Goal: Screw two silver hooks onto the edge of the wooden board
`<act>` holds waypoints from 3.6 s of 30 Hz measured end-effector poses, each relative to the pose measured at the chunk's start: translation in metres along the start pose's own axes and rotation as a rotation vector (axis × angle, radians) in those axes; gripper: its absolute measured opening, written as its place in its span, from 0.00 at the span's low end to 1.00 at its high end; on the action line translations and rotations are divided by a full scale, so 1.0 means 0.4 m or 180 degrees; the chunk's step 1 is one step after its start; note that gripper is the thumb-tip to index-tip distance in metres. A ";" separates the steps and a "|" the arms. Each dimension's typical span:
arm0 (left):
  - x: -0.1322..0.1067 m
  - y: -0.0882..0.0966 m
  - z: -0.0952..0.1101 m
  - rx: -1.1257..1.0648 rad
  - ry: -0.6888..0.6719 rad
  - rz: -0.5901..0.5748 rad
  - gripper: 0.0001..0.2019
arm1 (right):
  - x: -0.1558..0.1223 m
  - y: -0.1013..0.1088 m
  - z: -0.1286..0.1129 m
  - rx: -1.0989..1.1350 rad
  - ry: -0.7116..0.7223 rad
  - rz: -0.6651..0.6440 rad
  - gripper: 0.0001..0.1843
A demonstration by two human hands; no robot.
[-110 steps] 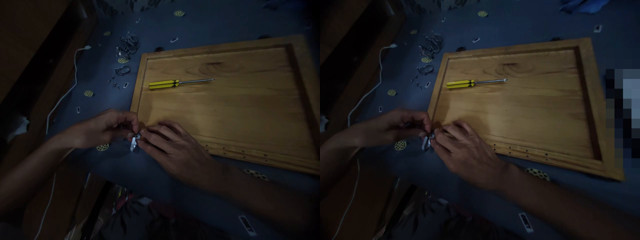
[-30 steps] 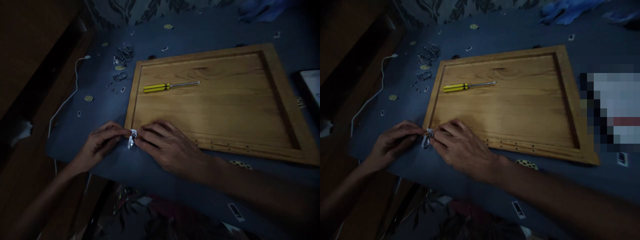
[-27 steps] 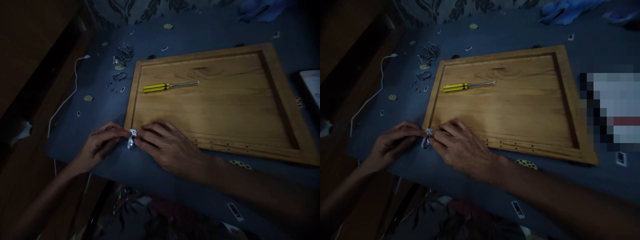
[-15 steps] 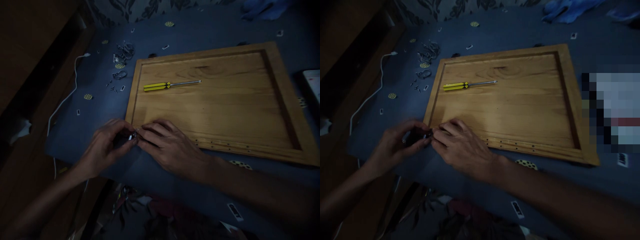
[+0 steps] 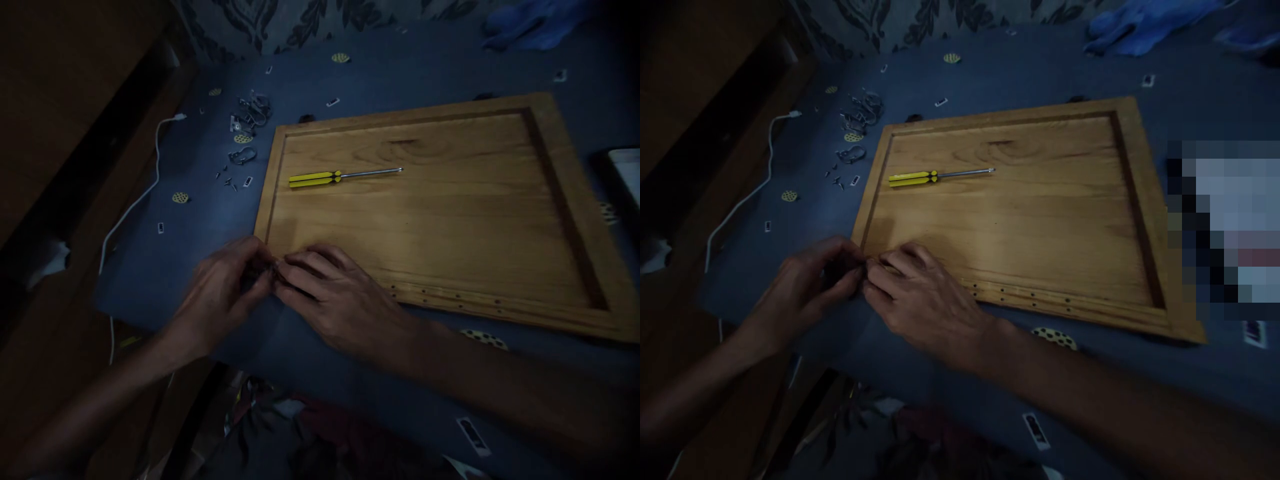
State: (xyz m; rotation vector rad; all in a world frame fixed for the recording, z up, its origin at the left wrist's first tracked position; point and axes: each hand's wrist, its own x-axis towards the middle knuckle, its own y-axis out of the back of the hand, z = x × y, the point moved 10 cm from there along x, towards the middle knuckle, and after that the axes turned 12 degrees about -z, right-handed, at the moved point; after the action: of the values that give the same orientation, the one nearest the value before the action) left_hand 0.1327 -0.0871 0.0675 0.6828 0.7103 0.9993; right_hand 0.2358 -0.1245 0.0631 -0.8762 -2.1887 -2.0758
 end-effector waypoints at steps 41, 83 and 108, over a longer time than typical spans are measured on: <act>-0.100 -0.023 0.020 0.0745 -0.0571 0.0414 0.11 | -0.003 0.006 -0.002 0.0065 0.0075 0.0078 0.20; 0.140 0.109 0.063 0.0436 -0.1013 0.0437 0.11 | 0.005 -0.020 -0.004 -0.0185 -0.0054 -0.0296 0.15; 0.083 0.280 0.017 -0.0800 -0.1055 0.1388 0.18 | 0.000 -0.012 -0.003 0.0045 0.0038 -0.0084 0.15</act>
State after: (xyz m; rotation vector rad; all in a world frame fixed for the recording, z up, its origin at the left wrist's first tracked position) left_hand 0.0944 -0.0156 0.1519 0.7740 0.1390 1.3074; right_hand 0.2336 -0.1255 0.0588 -0.8360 -2.2182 -2.0689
